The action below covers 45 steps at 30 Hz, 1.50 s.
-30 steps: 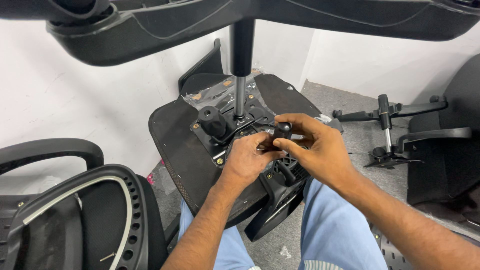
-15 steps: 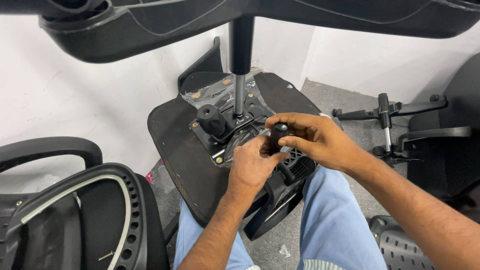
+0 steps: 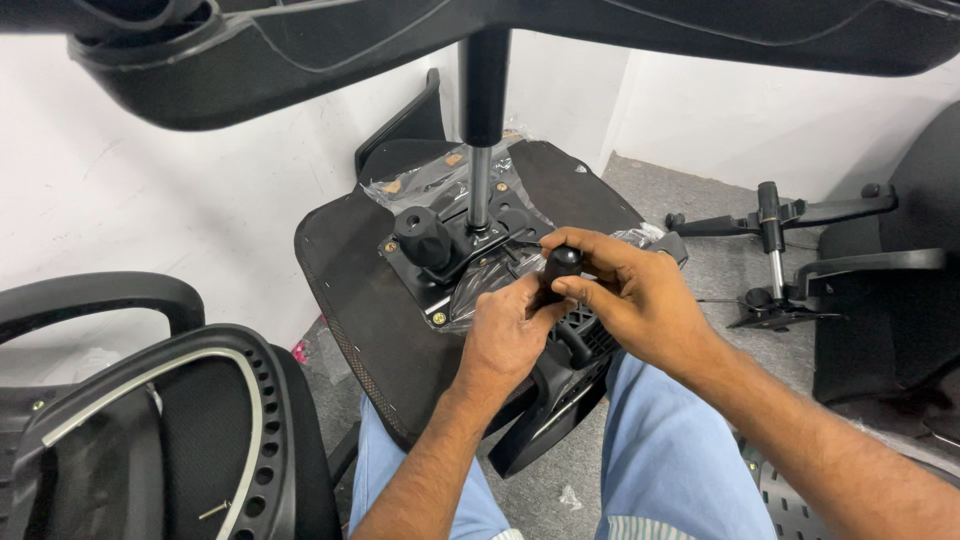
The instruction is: The person assembles an office chair by attaching the seat base to the gas lift and then securing the seat pan to the base using screws. The person removes protective plastic from the wheels and aligns components before fastening them together.
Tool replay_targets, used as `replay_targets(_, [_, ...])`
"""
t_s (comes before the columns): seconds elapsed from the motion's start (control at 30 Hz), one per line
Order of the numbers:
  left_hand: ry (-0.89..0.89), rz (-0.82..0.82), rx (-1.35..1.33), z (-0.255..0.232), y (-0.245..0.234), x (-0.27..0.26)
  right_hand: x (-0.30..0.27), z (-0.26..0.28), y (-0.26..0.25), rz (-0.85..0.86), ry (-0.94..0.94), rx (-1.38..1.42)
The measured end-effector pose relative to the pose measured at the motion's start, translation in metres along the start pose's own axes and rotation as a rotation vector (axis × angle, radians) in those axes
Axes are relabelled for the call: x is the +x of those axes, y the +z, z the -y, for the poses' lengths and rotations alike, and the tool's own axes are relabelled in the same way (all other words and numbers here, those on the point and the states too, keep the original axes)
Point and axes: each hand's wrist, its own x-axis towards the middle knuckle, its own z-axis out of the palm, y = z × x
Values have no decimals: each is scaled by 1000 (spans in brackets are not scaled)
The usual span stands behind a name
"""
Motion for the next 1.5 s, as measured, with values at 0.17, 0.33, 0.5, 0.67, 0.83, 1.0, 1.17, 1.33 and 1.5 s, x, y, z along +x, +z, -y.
replay_targets(0.17, [76,27,-4,5,-5,4,-5,7,9,-89,-13,-29])
replay_targets(0.33, [148,48,1,8,-8,6,-10,12,15,-143,60,-110])
replay_targets(0.5, [40,74,14,7,-10,7,-12,17,21,-194,-29,-87])
replay_targets(0.67, [18,80,9,11,-6,1,-13,20,19,-109,90,-88])
replay_targets(0.83, [25,49,-25,16,5,-5,-9,14,5,45,-60,116])
replay_targets(1.0, [111,-152,-279,6,10,-1,1,-13,-16,-64,-15,152])
replay_targets(1.17, [-131,-266,-252,-6,3,-5,5,-62,-24,-1,125,-64])
replay_targets(1.33, [-248,-270,-156,7,8,-23,1,-124,-33,225,269,-404])
replay_targets(1.5, [-252,-260,-21,29,27,-44,26,-165,-46,361,-30,-742])
